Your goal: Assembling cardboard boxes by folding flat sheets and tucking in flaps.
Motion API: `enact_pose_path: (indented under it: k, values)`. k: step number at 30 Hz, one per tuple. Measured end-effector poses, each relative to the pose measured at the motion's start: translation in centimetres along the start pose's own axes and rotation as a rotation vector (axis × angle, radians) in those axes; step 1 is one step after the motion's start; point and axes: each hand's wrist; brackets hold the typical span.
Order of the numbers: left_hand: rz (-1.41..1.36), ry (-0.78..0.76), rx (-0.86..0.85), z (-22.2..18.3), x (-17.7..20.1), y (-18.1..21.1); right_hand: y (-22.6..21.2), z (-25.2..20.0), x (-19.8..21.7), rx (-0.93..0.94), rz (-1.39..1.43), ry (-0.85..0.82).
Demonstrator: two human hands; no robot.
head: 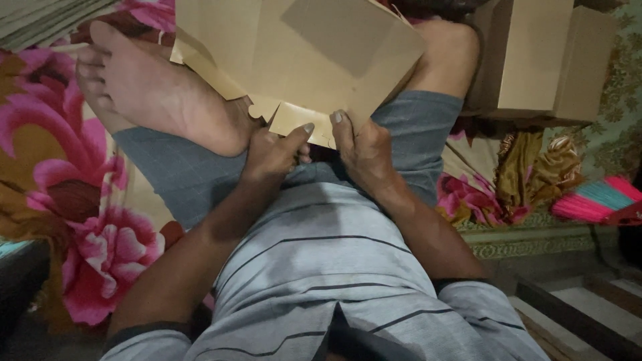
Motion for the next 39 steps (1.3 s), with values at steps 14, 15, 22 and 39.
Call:
enact_pose_path:
  k: [14,15,22,39]
  values:
    - [0.153,-0.014,0.039,0.2,1.1,-0.5,-2.2,0.4,4.0,-0.347,0.112,-0.316]
    - [0.154,-0.014,0.041,0.3,1.0,-0.6,-3.0,0.4,4.8,-0.349,0.113,-0.316]
    - [0.169,-0.026,0.033,0.3,0.8,-0.7,-3.6,-0.3,9.2,-0.328,-0.297,-0.405]
    - [0.236,-0.097,0.011,-0.8,0.7,1.0,-2.0,0.2,4.4,-0.746,0.429,-0.445]
Point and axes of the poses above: each hand's wrist, its own z-axis towards the middle knuckle, its own x-axis out of the back of the hand, y = z × x, and after that the axes turned 1 degree about -z, right-handed
